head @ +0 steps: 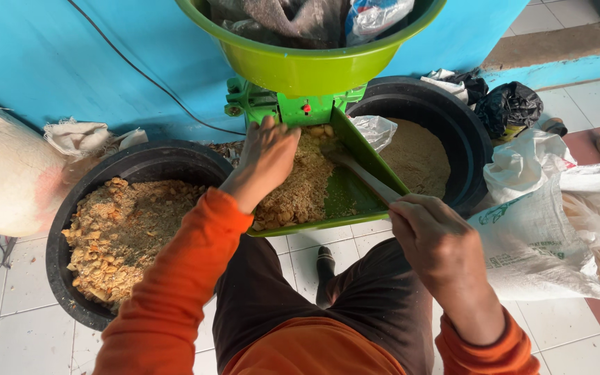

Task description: The person sits on the floor beside a green electric grinder and repeatedly scoops cracked pieces from the green collection tray with a metal scoop, pushing material toward the machine and moving ground powder aside as it fills the tray. Ground material accumulates in a black basin next to the machine.

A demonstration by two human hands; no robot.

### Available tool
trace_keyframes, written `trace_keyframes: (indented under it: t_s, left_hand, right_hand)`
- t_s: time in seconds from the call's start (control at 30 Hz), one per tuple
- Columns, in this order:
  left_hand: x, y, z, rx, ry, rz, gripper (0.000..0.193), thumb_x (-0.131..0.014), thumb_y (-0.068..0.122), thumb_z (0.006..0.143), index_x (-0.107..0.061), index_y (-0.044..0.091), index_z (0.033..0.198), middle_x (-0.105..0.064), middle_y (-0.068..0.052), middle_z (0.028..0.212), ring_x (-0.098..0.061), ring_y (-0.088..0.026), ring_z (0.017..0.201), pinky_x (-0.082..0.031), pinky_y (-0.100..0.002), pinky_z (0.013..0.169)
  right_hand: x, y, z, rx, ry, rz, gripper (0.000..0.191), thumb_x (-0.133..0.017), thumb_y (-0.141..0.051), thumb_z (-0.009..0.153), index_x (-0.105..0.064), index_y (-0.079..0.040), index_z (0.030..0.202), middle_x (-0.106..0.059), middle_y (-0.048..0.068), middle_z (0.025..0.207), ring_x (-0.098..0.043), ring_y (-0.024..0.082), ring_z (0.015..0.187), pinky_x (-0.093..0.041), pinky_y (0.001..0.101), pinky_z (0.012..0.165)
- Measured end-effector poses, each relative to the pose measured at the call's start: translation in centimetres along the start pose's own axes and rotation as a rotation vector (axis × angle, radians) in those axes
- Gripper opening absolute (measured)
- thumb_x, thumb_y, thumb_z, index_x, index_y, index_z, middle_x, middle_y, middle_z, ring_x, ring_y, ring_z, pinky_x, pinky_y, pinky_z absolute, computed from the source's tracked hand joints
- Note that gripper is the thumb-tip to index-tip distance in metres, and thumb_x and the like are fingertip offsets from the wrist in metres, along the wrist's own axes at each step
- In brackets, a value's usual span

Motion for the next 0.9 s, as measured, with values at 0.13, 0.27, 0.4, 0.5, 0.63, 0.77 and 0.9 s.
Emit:
trace_keyframes:
  t_s: [0.13,0.27,0.4,0.5,0.63,0.77,0.9]
  left_hand:
    - [0.9,1.4,-3.6,0.010,-0.286,-0.045,0.011,-0.062,0.002,0.089,-0.073,0.006,0.090,-0.071,-0.011,0.090,-0.060,-0.028,0.098,-0.044,-0.052,0.093]
    - [4.4,3.8,-6.2,-0.153,-0.292,-0.024,0.010,-0.065,0.004,0.083,-0.074,0.007,0.084,-0.071,-0.011,0.091,-0.061,-0.030,0.104,-0.042,-0.055,0.091]
    - [6.4,3.7,-7.5,-0.200,-0.299,0.044,0.010,-0.068,0.006,0.078,-0.073,0.009,0.071,-0.071,-0.007,0.082,-0.060,-0.028,0.103,-0.041,-0.054,0.092]
    - [6.7,3.2,-7.8,-0.214,-0.340,0.048,0.012,-0.067,0.005,0.080,-0.073,0.008,0.070,-0.070,-0.007,0.078,-0.060,-0.026,0.100,-0.040,-0.048,0.087]
    - [6.6,3.2,-8.2,-0.265,-0.391,0.077,0.012,-0.067,0.002,0.077,-0.073,0.009,0.068,-0.070,-0.006,0.075,-0.059,-0.024,0.097,-0.039,-0.047,0.086]
    - [7.2,3.4,-8.4,-0.270,-0.306,0.003,0.013,-0.068,0.002,0.075,-0.072,0.009,0.064,-0.069,-0.007,0.072,-0.060,-0.025,0.098,-0.038,-0.048,0.088]
    - [6.5,3.5,-8.5,-0.273,-0.341,0.036,0.016,-0.067,0.000,0.077,-0.069,0.009,0.063,-0.068,-0.006,0.066,-0.059,-0.023,0.099,-0.037,-0.047,0.092]
  right_hand:
    - [-1.2,-0.1,0.6,0.052,-0.012,-0.008,0.013,-0.078,-0.005,0.088,-0.074,-0.002,0.100,-0.074,0.010,0.102,-0.074,0.027,0.087,-0.060,0.0354,0.075]
    - [-3.4,0.3,1.3,0.043,-0.013,0.031,0.013,-0.078,-0.006,0.088,-0.074,-0.002,0.099,-0.074,0.010,0.102,-0.074,0.027,0.086,-0.060,0.0349,0.074]
    - [-4.3,0.4,1.0,0.017,-0.009,0.057,0.011,-0.078,-0.005,0.088,-0.074,-0.004,0.098,-0.074,0.009,0.102,-0.074,0.027,0.084,-0.061,0.0343,0.074]
    - [-4.3,-0.3,0.8,0.048,0.007,0.057,0.009,-0.077,-0.004,0.089,-0.072,-0.003,0.096,-0.074,0.008,0.101,-0.074,0.027,0.088,-0.061,0.0350,0.076]
    - [-4.6,-1.3,1.2,0.068,0.020,0.045,0.011,-0.077,-0.004,0.088,-0.072,-0.002,0.098,-0.074,0.010,0.101,-0.073,0.027,0.087,-0.061,0.0358,0.077]
    - [-5.3,-2.0,1.6,0.082,0.002,0.058,0.011,-0.076,-0.002,0.088,-0.072,-0.001,0.098,-0.073,0.012,0.102,-0.073,0.029,0.087,-0.061,0.0364,0.076]
    - [-5.3,-2.2,1.2,0.059,0.014,0.072,0.011,-0.075,-0.004,0.088,-0.071,-0.001,0.098,-0.074,0.010,0.100,-0.073,0.026,0.084,-0.061,0.0353,0.072]
Point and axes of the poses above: each hand's wrist, its own z-axis towards the middle knuckle, its own x-axis out of the back of the hand, y = z × x, the point moved 7 cm from there along z, towards the middle knuckle
